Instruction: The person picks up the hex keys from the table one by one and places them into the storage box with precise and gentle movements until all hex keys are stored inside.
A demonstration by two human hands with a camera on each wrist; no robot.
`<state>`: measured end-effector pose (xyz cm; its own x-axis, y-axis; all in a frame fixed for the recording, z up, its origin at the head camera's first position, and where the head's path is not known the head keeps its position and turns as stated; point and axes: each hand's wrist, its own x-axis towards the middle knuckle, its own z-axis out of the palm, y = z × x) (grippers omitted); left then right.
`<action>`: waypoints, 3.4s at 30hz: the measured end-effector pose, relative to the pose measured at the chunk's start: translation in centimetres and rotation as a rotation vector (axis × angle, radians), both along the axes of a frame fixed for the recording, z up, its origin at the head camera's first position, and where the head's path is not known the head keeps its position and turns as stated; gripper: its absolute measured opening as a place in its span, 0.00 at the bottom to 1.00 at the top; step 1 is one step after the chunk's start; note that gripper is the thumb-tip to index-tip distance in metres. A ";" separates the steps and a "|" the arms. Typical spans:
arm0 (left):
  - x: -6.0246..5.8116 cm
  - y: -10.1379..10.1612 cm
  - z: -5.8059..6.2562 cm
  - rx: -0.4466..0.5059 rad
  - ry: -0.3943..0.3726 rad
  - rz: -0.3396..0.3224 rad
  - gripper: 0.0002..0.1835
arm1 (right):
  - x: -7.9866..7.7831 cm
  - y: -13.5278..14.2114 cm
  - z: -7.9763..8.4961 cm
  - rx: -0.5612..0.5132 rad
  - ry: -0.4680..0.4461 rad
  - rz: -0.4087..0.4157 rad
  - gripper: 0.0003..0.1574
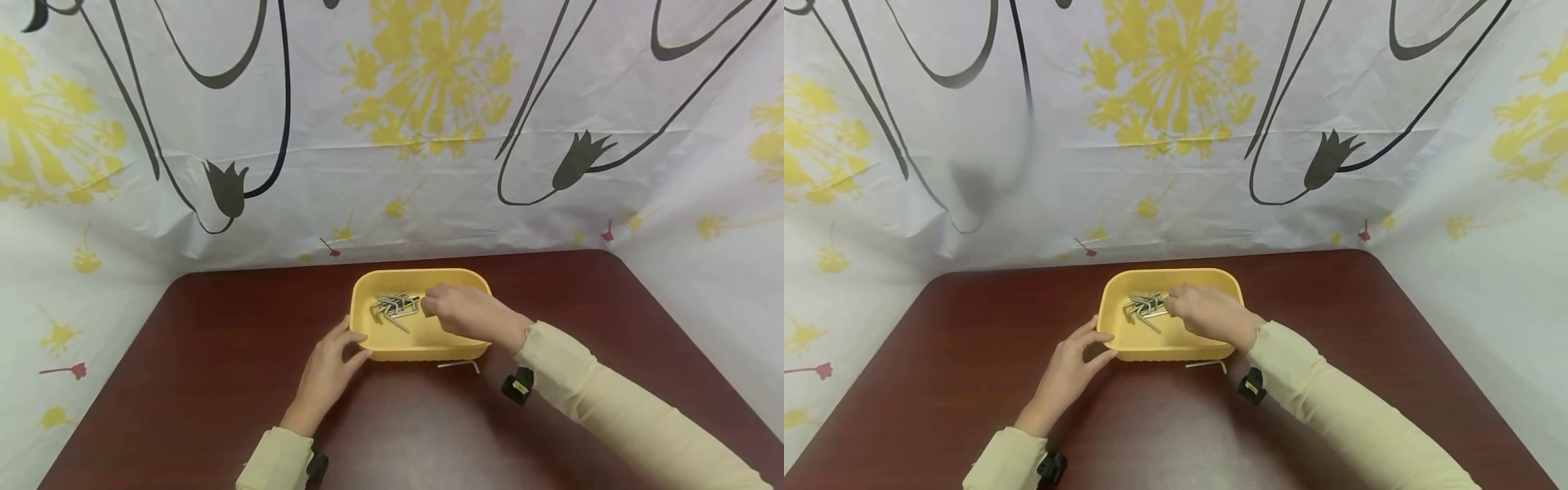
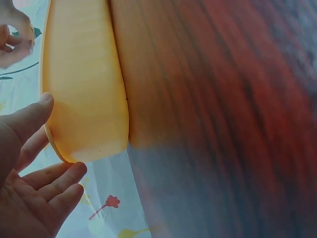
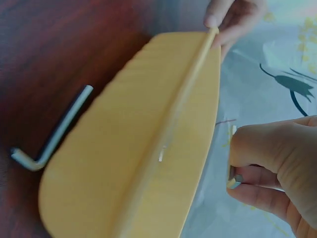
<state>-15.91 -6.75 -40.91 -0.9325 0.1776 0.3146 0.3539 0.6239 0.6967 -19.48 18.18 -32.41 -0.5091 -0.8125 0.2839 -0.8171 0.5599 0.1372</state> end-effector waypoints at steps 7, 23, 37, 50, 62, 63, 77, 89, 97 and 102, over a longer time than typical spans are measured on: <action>0.2 -0.2 -0.2 -0.009 -0.013 0.010 0.15 | -1.7 -1.4 0.3 -0.012 -0.104 -0.017 0.16; 0.1 0.0 -0.1 -0.026 0.029 -0.004 0.14 | -5.6 -3.7 0.3 0.062 -0.186 -0.032 0.18; 1.1 -0.2 -0.3 -0.030 0.037 -0.004 0.14 | -7.2 -5.0 -0.7 0.195 -0.191 -0.016 0.14; 2.5 -0.4 0.4 -0.073 0.092 -0.009 0.14 | -7.4 -6.1 -1.8 0.230 -0.240 0.011 0.11; 3.2 -0.2 0.5 -0.069 0.107 -0.027 0.15 | -7.4 -6.2 -3.1 0.245 -0.245 0.061 0.16; 3.2 -0.1 0.5 -0.069 0.109 -0.027 0.15 | -7.5 -6.2 -3.3 0.246 -0.238 0.069 0.15; 3.1 0.0 0.6 -0.055 0.118 -0.036 0.14 | -7.6 -6.1 -3.6 0.264 -0.233 0.046 0.22; 3.2 -0.1 0.5 -0.056 0.109 -0.028 0.14 | -7.4 -6.0 -3.6 0.237 -0.250 -0.023 0.11; 3.2 0.0 0.6 -0.052 0.117 -0.034 0.14 | -7.2 -5.9 -3.2 0.222 -0.265 -0.028 0.11; 3.2 0.0 0.6 -0.053 0.107 -0.033 0.14 | -7.2 -5.8 -2.8 0.205 -0.325 -0.041 0.15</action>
